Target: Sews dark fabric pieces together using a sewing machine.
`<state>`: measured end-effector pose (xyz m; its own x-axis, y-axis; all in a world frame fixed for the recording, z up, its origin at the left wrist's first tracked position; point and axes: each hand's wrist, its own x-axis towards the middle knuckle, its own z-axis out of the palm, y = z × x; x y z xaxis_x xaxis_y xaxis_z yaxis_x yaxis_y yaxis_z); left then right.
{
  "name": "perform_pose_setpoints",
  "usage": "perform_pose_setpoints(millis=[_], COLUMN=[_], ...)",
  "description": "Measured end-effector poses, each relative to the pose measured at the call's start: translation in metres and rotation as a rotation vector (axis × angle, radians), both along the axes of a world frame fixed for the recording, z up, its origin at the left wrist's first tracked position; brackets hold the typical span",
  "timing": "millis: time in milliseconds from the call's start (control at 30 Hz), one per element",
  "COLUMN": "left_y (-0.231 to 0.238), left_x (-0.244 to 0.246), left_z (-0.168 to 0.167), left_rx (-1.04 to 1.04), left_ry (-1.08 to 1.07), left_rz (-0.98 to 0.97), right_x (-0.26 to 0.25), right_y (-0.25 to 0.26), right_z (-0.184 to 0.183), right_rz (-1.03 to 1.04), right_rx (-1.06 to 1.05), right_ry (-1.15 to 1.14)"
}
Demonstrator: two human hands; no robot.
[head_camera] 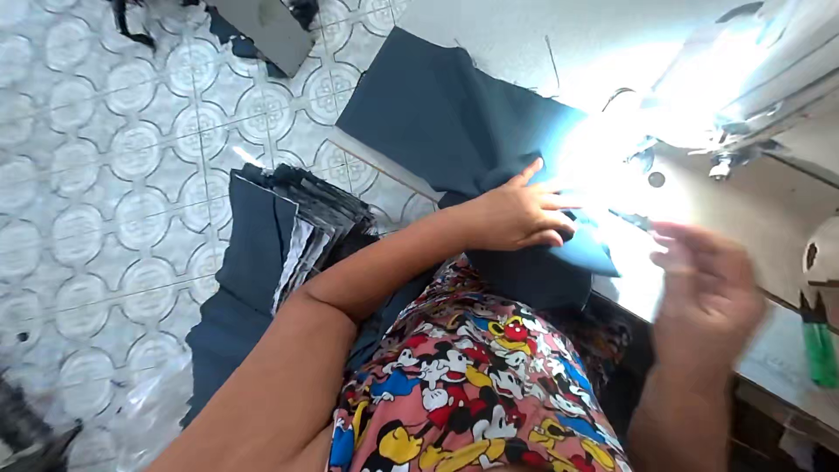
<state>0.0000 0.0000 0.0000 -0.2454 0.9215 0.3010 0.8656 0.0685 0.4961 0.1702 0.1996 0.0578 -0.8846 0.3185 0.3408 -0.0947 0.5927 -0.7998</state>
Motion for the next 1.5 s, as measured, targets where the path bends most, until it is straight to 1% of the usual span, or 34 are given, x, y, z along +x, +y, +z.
perform_pose_setpoints(millis=[67,100,133,167,200,233,333,433,500,567,633,667,767,833,900,1000,1067,1100,1167,1200,1267,1300,1333,1367,1433,1467,1500], left_y=[-0.007,-0.012,-0.018,-0.023,-0.027,-0.030,-0.027,-0.021,-0.018,-0.012,-0.007,-0.003,0.007,0.012,0.012,0.010,0.011,0.013,0.016,0.017,0.020,0.023,0.028,0.037,0.058,0.069,0.077], left_x=[-0.007,-0.013,-0.019,-0.026,-0.032,-0.035,-0.036,-0.035,-0.037,-0.040,-0.049,-0.055,-0.074,-0.085,-0.091,-0.093,-0.090,-0.089,-0.086,-0.088,-0.099,-0.106,-0.115,-0.123,-0.136,-0.138,-0.138], left_z=[0.016,0.022,0.025,0.028,0.028,0.025,0.015,0.014,0.021,0.035,0.049,0.054,0.059,0.059,0.061,0.073,0.081,0.086,0.097,0.101,0.103,0.101,0.096,0.087,0.065,0.056,0.048], left_rx=[0.087,0.128,0.125,0.060,-0.040,-0.123,-0.225,-0.215,-0.203,-0.171,-0.097,-0.048,0.072,0.115,0.111,0.151,0.225,0.244,0.215,0.177,0.074,0.001,-0.076,-0.135,-0.193,-0.202,-0.201], left_ry=[-0.020,-0.021,-0.020,-0.022,-0.048,-0.088,-0.118,-0.072,-0.080,-0.203,-0.397,-0.468,-0.519,-0.546,-0.582,-0.608,-0.676,-0.714,-0.759,-0.784,-0.812,-0.794,-0.734,-0.627,-0.344,-0.258,-0.216], left_rz=[0.174,0.293,0.419,0.531,0.604,0.633,0.594,0.551,0.543,0.526,0.435,0.377,0.239,0.157,0.099,-0.062,-0.166,-0.196,-0.216,-0.208,-0.139,-0.068,-0.001,0.031,0.043,0.056,0.067], right_x=[-0.016,-0.020,-0.023,-0.023,-0.023,-0.022,-0.018,-0.019,-0.018,-0.016,-0.016,-0.017,-0.025,-0.029,-0.027,-0.016,-0.016,-0.019,-0.028,-0.031,-0.033,-0.034,-0.037,-0.041,-0.050,-0.053,-0.055], right_y=[-0.005,-0.007,-0.008,-0.009,-0.011,-0.013,-0.019,-0.023,-0.024,-0.023,-0.022,-0.022,-0.021,-0.020,-0.019,-0.022,-0.028,-0.033,-0.045,-0.049,-0.048,-0.045,-0.040,-0.033,-0.023,-0.019,-0.016], right_z=[-0.030,-0.041,-0.049,-0.053,-0.055,-0.055,-0.056,-0.060,-0.060,-0.054,-0.048,-0.045,-0.043,-0.041,-0.035,-0.016,-0.006,-0.004,-0.003,-0.001,0.005,0.007,0.003,-0.002,-0.017,-0.025,-0.033], right_rz=[-0.056,-0.075,-0.091,-0.103,-0.108,-0.105,-0.096,-0.120,-0.141,-0.144,-0.105,-0.085,-0.051,-0.043,0.021,0.212,0.362,0.403,0.368,0.357,0.331,0.274,0.206,0.108,-0.096,-0.136,-0.147], right_rx=[0.109,0.162,0.204,0.232,0.244,0.255,0.316,0.351,0.351,0.360,0.374,0.390,0.437,0.429,0.305,-0.016,-0.213,-0.285,-0.393,-0.497,-0.809,-0.874,-0.832,-0.702,-0.359,-0.267,-0.211], right_ry=[-0.161,-0.216,-0.247,-0.255,-0.265,-0.279,-0.337,-0.295,-0.238,-0.185,-0.170,-0.204,-0.331,-0.306,-0.230,-0.142,-0.122,-0.125,-0.124,-0.137,-0.187,-0.211,-0.221,-0.239,-0.327,-0.361,-0.398])
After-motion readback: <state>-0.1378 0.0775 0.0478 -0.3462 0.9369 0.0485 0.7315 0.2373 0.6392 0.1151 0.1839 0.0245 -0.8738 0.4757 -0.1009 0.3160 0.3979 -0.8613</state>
